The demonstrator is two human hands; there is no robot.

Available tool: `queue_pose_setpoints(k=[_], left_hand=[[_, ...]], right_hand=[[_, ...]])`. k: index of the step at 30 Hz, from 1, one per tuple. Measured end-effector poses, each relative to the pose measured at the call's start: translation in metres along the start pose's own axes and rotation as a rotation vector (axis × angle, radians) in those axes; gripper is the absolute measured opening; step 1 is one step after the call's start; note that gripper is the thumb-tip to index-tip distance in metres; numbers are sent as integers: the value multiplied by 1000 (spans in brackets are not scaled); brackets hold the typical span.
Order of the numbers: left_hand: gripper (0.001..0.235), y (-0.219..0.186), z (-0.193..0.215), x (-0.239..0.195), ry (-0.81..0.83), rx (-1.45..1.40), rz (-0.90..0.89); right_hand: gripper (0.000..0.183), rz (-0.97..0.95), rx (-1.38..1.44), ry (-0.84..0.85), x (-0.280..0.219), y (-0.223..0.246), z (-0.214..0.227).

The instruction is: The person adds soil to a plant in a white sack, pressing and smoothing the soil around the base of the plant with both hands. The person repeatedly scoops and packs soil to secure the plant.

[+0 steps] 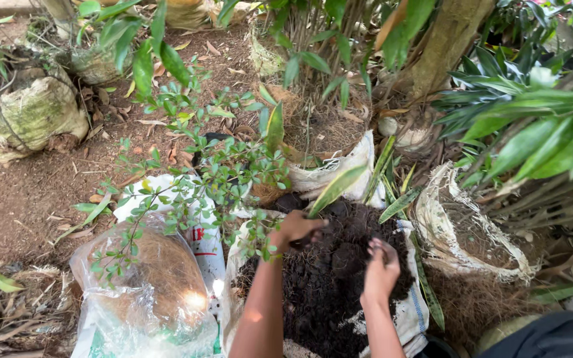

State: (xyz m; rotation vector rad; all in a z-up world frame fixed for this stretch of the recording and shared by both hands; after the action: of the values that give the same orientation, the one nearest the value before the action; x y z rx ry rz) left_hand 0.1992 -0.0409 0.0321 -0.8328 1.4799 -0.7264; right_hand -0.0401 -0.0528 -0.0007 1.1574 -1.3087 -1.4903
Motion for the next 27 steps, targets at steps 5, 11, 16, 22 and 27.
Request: queue_pose_setpoints(k=[5,11,16,22,27], left_hand=[[38,18,71,-35,-92,115,23],[55,13,114,-43,-213,189,-57],[70,0,128,-46,-292,305,-53],[89,4,133,-47,-419,416,23],[89,14,133,-30,-411,455,-12]], right_hand=[[21,172,-216,295,27,-3,-89],[47,440,-779,675,51,-32,-200],[60,373,-1204,841,58,-65,-256],[35,51,-1269,845,53,-79,-271],[39,109,-1249,754,53,-78,-268]])
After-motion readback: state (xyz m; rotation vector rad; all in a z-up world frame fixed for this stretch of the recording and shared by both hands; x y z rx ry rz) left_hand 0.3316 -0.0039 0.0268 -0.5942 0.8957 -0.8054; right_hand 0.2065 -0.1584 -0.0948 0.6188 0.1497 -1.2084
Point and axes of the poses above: each hand's wrist, its own x-axis towards the middle knuckle, its own z-axis out of the back of the hand, y = z × x, the point moved 4 cm from there along x, towards the middle knuckle, and after that the axes turned 2 degrees about z, right-handed, at the moved point
